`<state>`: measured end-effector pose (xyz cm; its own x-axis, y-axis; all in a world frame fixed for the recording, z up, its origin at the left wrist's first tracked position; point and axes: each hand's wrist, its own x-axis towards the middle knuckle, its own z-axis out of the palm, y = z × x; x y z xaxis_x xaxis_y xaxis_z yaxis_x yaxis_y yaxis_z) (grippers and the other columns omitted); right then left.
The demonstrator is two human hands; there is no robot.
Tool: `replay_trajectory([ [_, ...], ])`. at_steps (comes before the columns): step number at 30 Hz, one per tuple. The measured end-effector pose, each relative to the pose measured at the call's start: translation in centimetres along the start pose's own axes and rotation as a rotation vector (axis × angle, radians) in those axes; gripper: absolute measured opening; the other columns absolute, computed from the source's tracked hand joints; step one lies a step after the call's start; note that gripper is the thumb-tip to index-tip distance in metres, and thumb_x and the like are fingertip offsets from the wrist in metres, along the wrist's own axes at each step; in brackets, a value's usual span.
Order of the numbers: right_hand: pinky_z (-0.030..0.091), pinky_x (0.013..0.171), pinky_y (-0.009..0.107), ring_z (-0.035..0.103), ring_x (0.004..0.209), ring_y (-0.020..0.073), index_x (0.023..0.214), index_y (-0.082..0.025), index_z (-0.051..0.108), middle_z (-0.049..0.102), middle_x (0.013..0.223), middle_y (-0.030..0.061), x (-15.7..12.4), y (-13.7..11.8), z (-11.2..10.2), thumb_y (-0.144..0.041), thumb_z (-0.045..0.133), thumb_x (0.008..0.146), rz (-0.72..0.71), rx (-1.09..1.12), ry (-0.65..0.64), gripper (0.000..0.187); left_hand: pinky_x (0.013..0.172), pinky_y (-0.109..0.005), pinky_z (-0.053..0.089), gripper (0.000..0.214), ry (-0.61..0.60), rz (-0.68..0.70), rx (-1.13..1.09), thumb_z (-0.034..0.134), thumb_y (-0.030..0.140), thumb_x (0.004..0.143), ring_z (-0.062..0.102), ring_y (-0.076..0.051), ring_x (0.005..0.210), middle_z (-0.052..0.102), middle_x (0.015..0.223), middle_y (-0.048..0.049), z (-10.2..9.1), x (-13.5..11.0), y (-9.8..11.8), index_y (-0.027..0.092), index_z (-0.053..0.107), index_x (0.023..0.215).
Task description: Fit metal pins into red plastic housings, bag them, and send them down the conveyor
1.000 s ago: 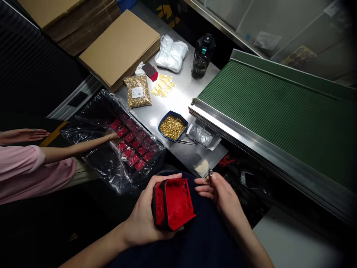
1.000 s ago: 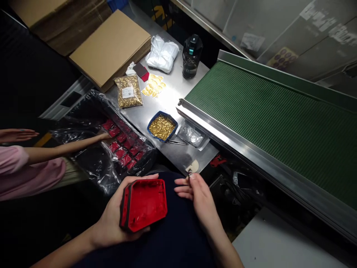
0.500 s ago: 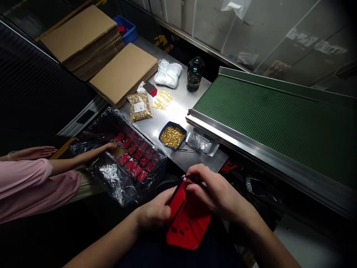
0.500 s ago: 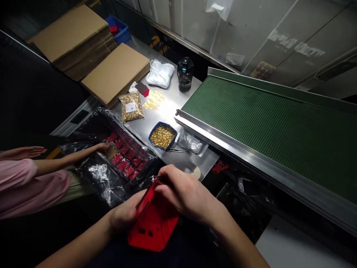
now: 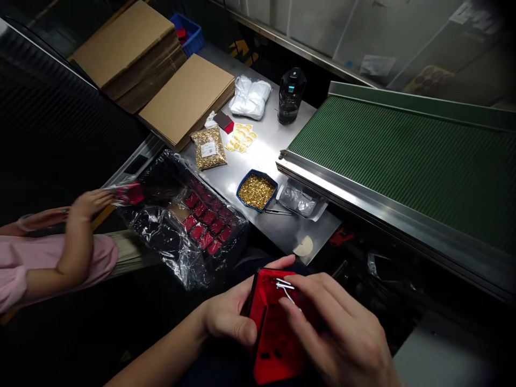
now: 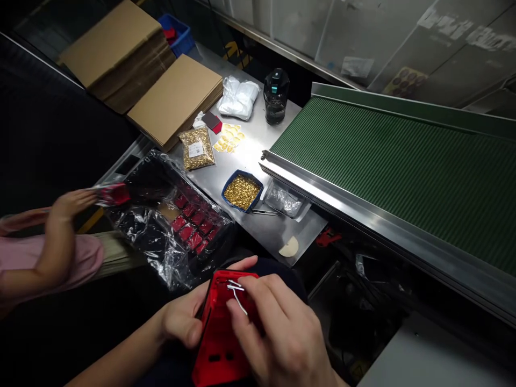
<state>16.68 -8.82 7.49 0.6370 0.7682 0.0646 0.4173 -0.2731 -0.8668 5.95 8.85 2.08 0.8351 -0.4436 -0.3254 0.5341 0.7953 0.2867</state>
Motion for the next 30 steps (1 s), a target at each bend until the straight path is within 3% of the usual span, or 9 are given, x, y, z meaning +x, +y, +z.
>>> replay_trajectory([
  [9,0.055,0.067,0.028,0.067,0.075,0.0186,0.118,-0.017,0.064,0.071,0.092,0.0081,-0.7,0.0,1.0,-0.017,0.068,0.089,-0.022,-0.170,0.054,0.030,0.117,-0.057,0.027,0.110,-0.012,0.029,0.098,0.086,0.039,0.073,0.038,-0.042,0.145,0.046,0.152,-0.0185,0.5,-0.2,-0.1,0.026,0.019,0.159],
  [15,0.056,0.070,0.029,0.069,0.080,0.0196,0.116,-0.016,0.063,0.072,0.095,0.0089,-0.9,-0.1,1.4,-0.013,0.066,0.090,-0.015,-0.149,0.044,0.026,0.114,-0.056,0.033,0.112,-0.017,0.032,0.130,0.086,0.039,0.074,0.048,-0.040,0.138,0.048,0.149,-0.0175,0.5,-0.5,-0.5,0.030,0.015,0.159],
  [19,0.056,0.072,0.030,0.069,0.082,0.0205,0.118,-0.015,0.063,0.072,0.097,0.0100,-1.2,-0.3,1.4,-0.011,0.064,0.090,-0.020,-0.146,0.037,0.028,0.114,-0.054,0.034,0.112,-0.010,0.039,0.134,0.086,0.037,0.074,0.045,-0.041,0.140,0.044,0.152,-0.0176,0.6,-0.7,-0.6,0.031,0.015,0.160],
  [30,0.055,0.074,0.026,0.067,0.082,0.0161,0.114,-0.018,0.067,0.070,0.095,0.0063,-0.9,-1.2,1.5,-0.007,0.058,0.092,0.073,0.078,0.080,0.027,0.118,-0.058,0.027,0.102,0.033,0.029,0.112,0.081,0.039,0.080,0.043,-0.040,0.141,0.039,0.158,-0.0188,0.5,-0.7,-0.6,0.028,0.019,0.159],
])
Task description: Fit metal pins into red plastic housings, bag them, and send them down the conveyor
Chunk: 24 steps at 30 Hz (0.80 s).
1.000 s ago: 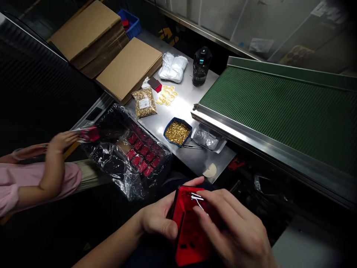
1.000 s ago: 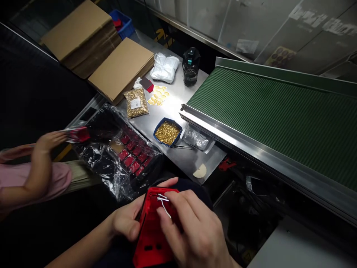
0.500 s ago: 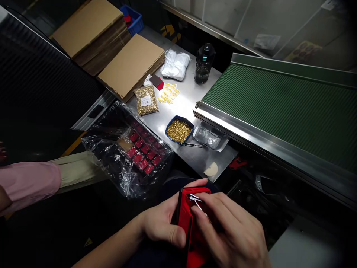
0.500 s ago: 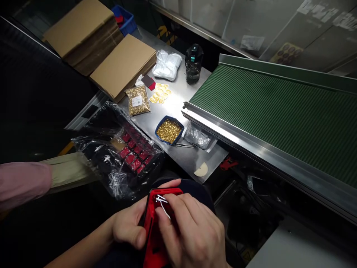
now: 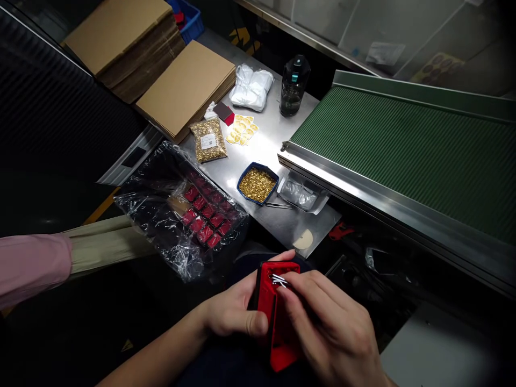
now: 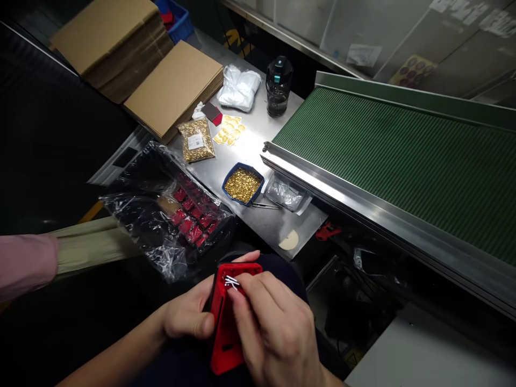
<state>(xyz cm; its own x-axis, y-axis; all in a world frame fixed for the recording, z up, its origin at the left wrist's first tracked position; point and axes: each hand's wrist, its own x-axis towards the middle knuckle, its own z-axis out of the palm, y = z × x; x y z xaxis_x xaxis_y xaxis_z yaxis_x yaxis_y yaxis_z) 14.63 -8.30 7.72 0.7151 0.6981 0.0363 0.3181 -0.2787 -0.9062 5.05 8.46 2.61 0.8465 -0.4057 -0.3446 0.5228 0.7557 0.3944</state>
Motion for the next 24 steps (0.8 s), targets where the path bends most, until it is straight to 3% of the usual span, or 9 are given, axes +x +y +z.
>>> replay_trajectory([
  [2,0.054,0.077,0.025,0.067,0.087,0.0167,0.111,-0.021,0.069,0.071,0.100,0.0055,-0.7,1.3,-1.2,-0.012,0.061,0.093,0.113,0.029,0.133,0.022,0.118,-0.060,0.026,0.103,0.010,0.002,-0.031,0.081,0.040,0.079,0.044,-0.041,0.141,0.044,0.154,-0.0200,0.0,0.1,-0.1,0.026,0.018,0.160],
  [5,0.054,0.075,0.026,0.069,0.087,0.0188,0.108,-0.024,0.071,0.072,0.101,0.0054,-2.4,6.6,-3.0,-0.033,0.065,0.093,0.483,0.051,0.298,0.019,0.113,-0.067,0.027,0.107,0.012,-0.002,-0.103,0.081,0.041,0.079,0.046,-0.045,0.138,0.056,0.143,-0.0204,0.0,0.2,-0.1,0.027,0.013,0.160],
  [8,0.052,0.061,0.031,0.067,0.070,0.0218,0.112,-0.018,0.070,0.072,0.086,0.0087,-4.2,14.1,-3.1,-0.052,0.052,0.094,0.764,0.096,0.092,0.043,0.112,-0.072,0.024,0.107,0.015,0.004,-0.143,0.081,0.041,0.079,0.046,-0.047,0.138,0.058,0.139,-0.0206,0.0,0.3,-0.2,0.027,0.013,0.160],
  [10,0.051,0.062,0.034,0.068,0.073,0.0254,0.100,-0.016,0.074,0.072,0.086,0.0114,-5.2,18.0,-2.3,-0.051,0.056,0.090,0.844,-0.228,-0.041,0.041,0.111,-0.073,0.023,0.107,0.020,0.005,-0.161,0.082,0.040,0.078,0.045,-0.048,0.137,0.057,0.140,-0.0217,-0.1,0.3,-0.2,0.026,0.014,0.160],
  [12,0.051,0.064,0.035,0.069,0.078,0.0273,0.097,-0.018,0.076,0.073,0.092,0.0116,-5.8,19.7,-1.6,-0.048,0.056,0.089,0.860,-0.502,-0.110,0.037,0.111,-0.073,0.023,0.107,0.026,0.005,-0.188,0.082,0.039,0.077,0.045,-0.049,0.138,0.056,0.141,-0.0226,-0.2,0.4,-0.3,0.025,0.016,0.159],
  [15,0.052,0.063,0.032,0.070,0.074,0.0239,0.105,-0.021,0.074,0.075,0.088,0.0070,-5.1,18.0,-1.4,-0.050,0.056,0.092,0.803,-0.393,-0.060,0.037,0.113,-0.070,0.024,0.108,0.033,0.033,-0.224,0.085,0.036,0.073,0.045,-0.048,0.138,0.058,0.139,-0.0232,-0.2,0.5,-0.5,0.021,0.019,0.158],
  [19,0.057,0.068,0.027,0.073,0.083,0.0209,0.112,-0.020,0.070,0.076,0.099,0.0064,-2.6,10.4,-2.1,-0.044,0.065,0.091,0.597,-0.126,0.271,0.032,0.114,-0.062,0.028,0.107,0.035,0.071,-0.179,0.085,0.033,0.071,0.044,-0.044,0.140,0.050,0.147,-0.0261,0.1,0.6,-0.5,0.020,0.022,0.156],
  [21,0.058,0.071,0.024,0.073,0.085,0.0189,0.111,-0.023,0.069,0.076,0.100,0.0043,-1.7,6.3,-2.3,-0.036,0.068,0.090,0.463,-0.050,0.243,0.025,0.114,-0.059,0.030,0.102,0.030,0.076,-0.128,0.084,0.030,0.073,0.042,-0.041,0.142,0.042,0.155,-0.0243,0.3,0.6,-0.5,0.025,0.023,0.155],
  [24,0.058,0.063,0.018,0.072,0.070,0.0139,0.108,-0.024,0.067,0.075,0.089,0.0006,-0.9,2.1,-1.7,-0.024,0.069,0.088,0.223,0.067,0.029,0.020,0.116,-0.059,0.028,0.095,0.045,0.129,-0.025,0.084,0.028,0.075,0.039,-0.039,0.144,0.035,0.160,-0.0200,0.5,0.7,-0.5,0.031,0.026,0.150],
])
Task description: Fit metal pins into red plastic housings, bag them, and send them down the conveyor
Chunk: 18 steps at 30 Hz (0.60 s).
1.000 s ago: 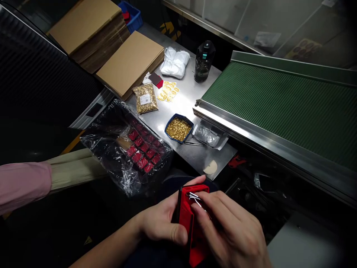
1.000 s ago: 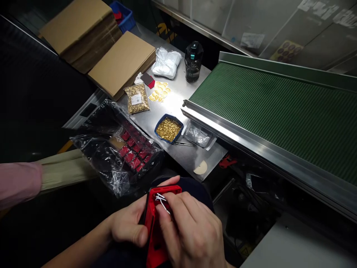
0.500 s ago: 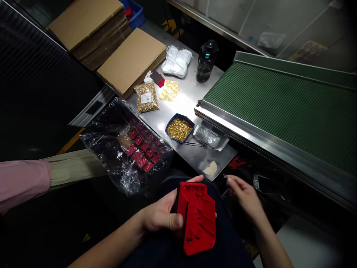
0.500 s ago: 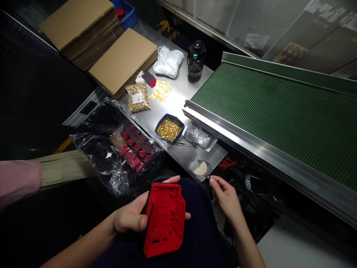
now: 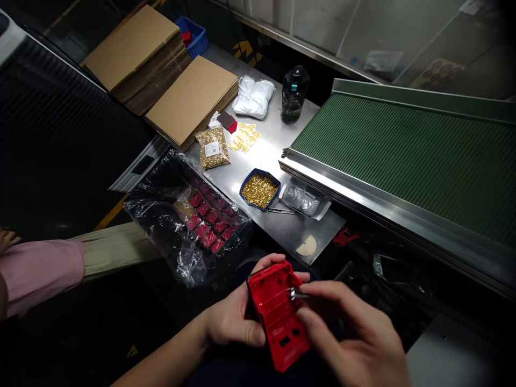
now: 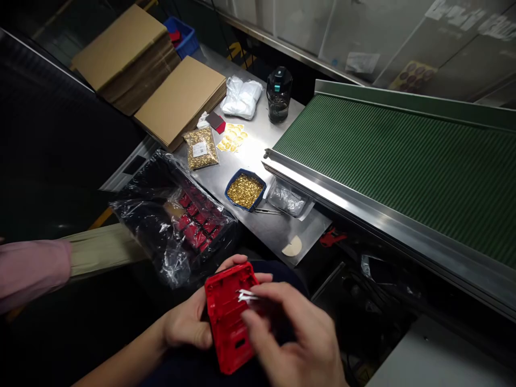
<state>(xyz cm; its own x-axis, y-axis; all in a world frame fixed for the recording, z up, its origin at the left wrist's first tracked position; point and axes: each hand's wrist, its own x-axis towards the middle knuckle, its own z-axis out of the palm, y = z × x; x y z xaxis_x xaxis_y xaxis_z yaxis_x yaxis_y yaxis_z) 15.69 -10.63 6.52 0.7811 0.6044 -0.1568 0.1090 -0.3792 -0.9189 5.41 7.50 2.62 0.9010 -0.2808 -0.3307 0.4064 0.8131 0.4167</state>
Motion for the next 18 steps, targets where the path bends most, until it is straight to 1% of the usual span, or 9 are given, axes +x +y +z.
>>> replay_trajectory([
  [2,0.055,0.054,0.016,0.068,0.060,0.0110,0.107,-0.024,0.067,0.073,0.081,-0.0015,-0.1,-1.2,0.9,-0.021,0.068,0.088,-0.045,0.051,-0.098,0.019,0.116,-0.060,0.028,0.092,0.013,0.048,0.071,0.087,0.028,0.073,0.038,-0.039,0.145,0.034,0.160,-0.0182,0.1,0.1,-0.1,0.032,0.031,0.145],
  [4,0.053,0.049,0.015,0.065,0.055,0.0097,0.106,-0.024,0.067,0.072,0.079,-0.0022,0.0,-1.5,1.7,-0.022,0.066,0.089,-0.005,0.099,-0.127,0.017,0.116,-0.060,0.029,0.092,0.020,0.074,0.119,0.090,0.026,0.068,0.038,-0.039,0.145,0.035,0.159,-0.0165,0.2,0.2,-0.1,0.034,0.034,0.140],
  [6,0.053,0.051,0.016,0.066,0.057,0.0101,0.104,-0.024,0.067,0.072,0.081,-0.0015,-0.1,-1.4,2.3,-0.023,0.064,0.090,0.027,0.127,-0.140,0.015,0.116,-0.060,0.028,0.092,0.044,0.071,0.146,0.091,0.021,0.066,0.037,-0.038,0.145,0.036,0.159,-0.0153,0.4,0.2,0.0,0.035,0.035,0.138],
  [9,0.054,0.054,0.015,0.068,0.062,0.0107,0.106,-0.024,0.067,0.073,0.085,-0.0005,-0.2,-1.1,2.7,-0.022,0.065,0.089,0.036,0.148,-0.162,0.017,0.117,-0.061,0.026,0.089,0.079,0.065,0.157,0.090,0.017,0.067,0.035,-0.038,0.146,0.037,0.158,-0.0151,0.5,0.0,0.1,0.034,0.037,0.137],
  [14,0.056,0.057,0.016,0.069,0.064,0.0116,0.105,-0.024,0.067,0.074,0.086,0.0007,-0.2,-1.1,2.6,-0.022,0.064,0.090,0.052,0.181,-0.188,0.016,0.115,-0.058,0.031,0.095,0.044,0.064,0.142,0.094,0.020,0.062,0.040,-0.038,0.143,0.035,0.159,-0.0146,0.3,-0.3,0.0,0.034,0.038,0.136],
  [18,0.056,0.059,0.016,0.071,0.066,0.0118,0.106,-0.024,0.067,0.074,0.087,0.0000,0.0,-1.4,2.4,-0.020,0.066,0.088,0.032,0.151,-0.208,0.018,0.114,-0.056,0.033,0.096,0.031,0.072,0.138,0.094,0.022,0.063,0.044,-0.036,0.140,0.033,0.159,-0.0146,0.0,-0.4,-0.3,0.035,0.036,0.138],
])
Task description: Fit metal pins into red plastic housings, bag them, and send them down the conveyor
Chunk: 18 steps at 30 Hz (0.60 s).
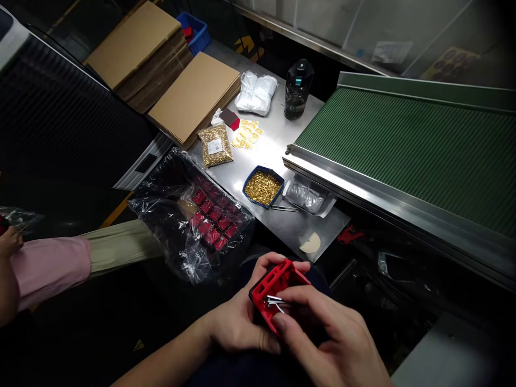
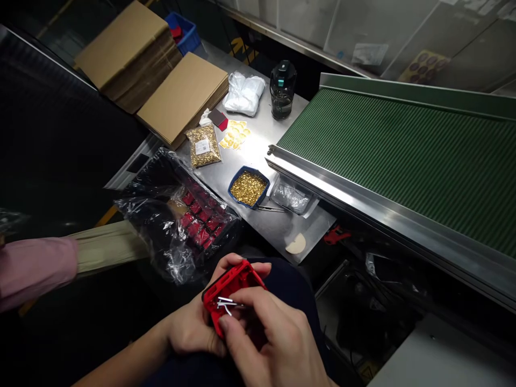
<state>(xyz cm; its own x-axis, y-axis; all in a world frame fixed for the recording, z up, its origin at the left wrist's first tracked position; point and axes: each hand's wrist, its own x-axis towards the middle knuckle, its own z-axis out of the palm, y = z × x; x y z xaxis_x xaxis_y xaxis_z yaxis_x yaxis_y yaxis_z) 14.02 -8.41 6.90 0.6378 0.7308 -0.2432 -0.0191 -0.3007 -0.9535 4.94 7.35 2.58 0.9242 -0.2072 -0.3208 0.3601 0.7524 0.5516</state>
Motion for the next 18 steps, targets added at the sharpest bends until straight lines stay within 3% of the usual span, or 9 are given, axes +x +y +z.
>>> replay_trajectory([
  [18,0.054,0.057,0.017,0.068,0.062,0.0111,0.104,-0.025,0.068,0.073,0.084,-0.0007,-0.38,0.72,0.16,-0.024,0.062,0.093,0.002,-0.031,0.009,0.013,0.114,-0.054,0.033,0.095,-0.026,-0.001,0.019,0.093,0.022,0.065,0.041,-0.036,0.142,0.035,0.158,-0.0134,0.06,0.03,0.12,0.036,0.035,0.139],
])
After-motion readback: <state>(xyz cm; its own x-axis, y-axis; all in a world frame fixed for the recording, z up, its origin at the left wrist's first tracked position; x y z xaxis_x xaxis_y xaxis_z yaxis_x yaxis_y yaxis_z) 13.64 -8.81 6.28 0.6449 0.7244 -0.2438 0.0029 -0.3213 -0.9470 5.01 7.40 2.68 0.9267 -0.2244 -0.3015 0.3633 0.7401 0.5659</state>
